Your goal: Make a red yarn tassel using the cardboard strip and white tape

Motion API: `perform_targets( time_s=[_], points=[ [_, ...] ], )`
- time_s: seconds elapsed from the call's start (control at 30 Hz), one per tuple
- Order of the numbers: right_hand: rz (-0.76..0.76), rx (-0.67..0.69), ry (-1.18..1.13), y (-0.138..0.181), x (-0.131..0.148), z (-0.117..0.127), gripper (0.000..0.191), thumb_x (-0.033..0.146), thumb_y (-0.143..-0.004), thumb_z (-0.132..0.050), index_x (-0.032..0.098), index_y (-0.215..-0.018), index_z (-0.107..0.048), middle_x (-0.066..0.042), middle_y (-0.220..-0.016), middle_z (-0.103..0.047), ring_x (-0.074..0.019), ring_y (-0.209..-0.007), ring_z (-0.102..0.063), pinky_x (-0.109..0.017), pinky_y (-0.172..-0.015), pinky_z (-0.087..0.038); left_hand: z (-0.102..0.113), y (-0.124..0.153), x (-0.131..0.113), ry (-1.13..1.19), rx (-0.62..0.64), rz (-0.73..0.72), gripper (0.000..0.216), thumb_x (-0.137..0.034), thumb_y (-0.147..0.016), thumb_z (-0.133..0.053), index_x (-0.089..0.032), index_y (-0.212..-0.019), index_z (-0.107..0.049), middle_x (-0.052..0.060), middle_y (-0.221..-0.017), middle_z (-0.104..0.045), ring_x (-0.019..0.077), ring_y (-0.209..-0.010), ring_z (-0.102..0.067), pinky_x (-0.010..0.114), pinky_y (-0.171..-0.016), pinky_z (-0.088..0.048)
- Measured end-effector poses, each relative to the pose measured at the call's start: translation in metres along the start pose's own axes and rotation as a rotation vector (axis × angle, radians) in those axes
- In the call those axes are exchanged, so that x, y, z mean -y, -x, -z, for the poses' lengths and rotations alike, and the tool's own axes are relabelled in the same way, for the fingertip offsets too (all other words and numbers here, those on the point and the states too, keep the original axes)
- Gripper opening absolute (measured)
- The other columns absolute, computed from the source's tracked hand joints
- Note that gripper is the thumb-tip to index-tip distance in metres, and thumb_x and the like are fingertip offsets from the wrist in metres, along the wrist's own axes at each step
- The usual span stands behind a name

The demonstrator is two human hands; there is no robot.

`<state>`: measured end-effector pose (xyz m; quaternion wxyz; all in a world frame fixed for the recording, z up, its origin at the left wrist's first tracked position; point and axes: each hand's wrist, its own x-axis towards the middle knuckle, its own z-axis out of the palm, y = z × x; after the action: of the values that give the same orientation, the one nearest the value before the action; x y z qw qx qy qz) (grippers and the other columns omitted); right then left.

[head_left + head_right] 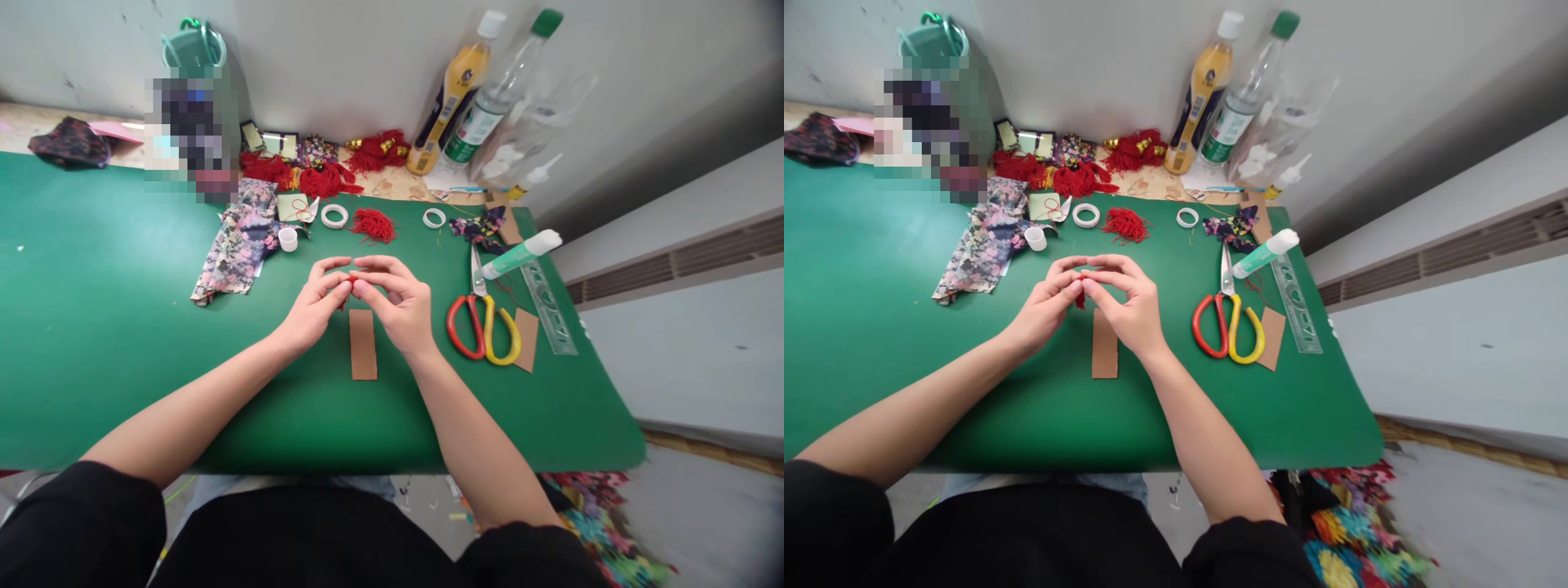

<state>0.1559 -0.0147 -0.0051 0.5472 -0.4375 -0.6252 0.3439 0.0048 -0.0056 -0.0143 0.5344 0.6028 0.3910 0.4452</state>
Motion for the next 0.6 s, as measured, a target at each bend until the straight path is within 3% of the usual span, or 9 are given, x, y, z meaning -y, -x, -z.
perform_targets(
  time_s=[0.2, 0.47, 0.53, 0.6],
  points=[
    [-0.045, -0.042, -0.04, -0.0001, -0.0034, -0.0034, 0.017, 0.041, -0.076, -0.074, 0.024, -0.075, -0.076, -0.005, -0.099, -0.07, -0.02, -0.096, -0.067, -0.042, -0.093, -0.055, -0.002, 0.0022, -0.0026, -0.033, 0.01, 0.013, 0.039, -0.049, -0.088, -0.053, -0.017, -0.066, -0.059, 0.01, -0.118, -0.052, 0.0256, -0.126, -0.043, 0.037, -0.102, -0.042],
    [0.042, -0.093, 0.041, -0.0015, -0.0029, -0.0025, 0.013, 0.039, -0.078, -0.073, 0.026, -0.075, -0.076, -0.004, -0.1, -0.07, -0.0182, -0.09, -0.065, -0.04, -0.089, -0.055, -0.0022, 0.0014, -0.0071, -0.072, 0.038, 0.044, 0.037, -0.042, -0.088, -0.053, -0.016, -0.062, -0.059, 0.011, -0.121, -0.055, 0.0261, -0.128, -0.044, 0.04, -0.107, -0.038],
    [0.038, -0.101, 0.051, -0.0028, -0.0049, -0.0013, 0.014, 0.04, -0.078, -0.073, 0.026, -0.074, -0.076, -0.004, -0.102, -0.069, -0.0186, -0.092, -0.064, -0.041, -0.091, -0.055, -0.001, 0.0022, -0.0082, -0.103, 0.036, 0.051, 0.028, -0.035, -0.086, -0.052, -0.017, -0.066, -0.061, 0.011, -0.123, -0.055, 0.0268, -0.125, -0.048, 0.043, -0.108, -0.036],
    [0.027, -0.106, 0.045, -0.0042, -0.0078, 0.0002, 0.016, 0.041, -0.077, -0.073, 0.026, -0.073, -0.076, -0.004, -0.105, -0.068, -0.0195, -0.096, -0.063, -0.042, -0.094, -0.053, 0.0009, 0.0032, -0.0075, -0.147, -0.049, 0.058, 0.013, -0.026, -0.08, -0.05, -0.018, -0.08, -0.061, 0.01, -0.123, -0.058, 0.028, -0.121, -0.05, 0.049, -0.108, -0.033]
  ],
)
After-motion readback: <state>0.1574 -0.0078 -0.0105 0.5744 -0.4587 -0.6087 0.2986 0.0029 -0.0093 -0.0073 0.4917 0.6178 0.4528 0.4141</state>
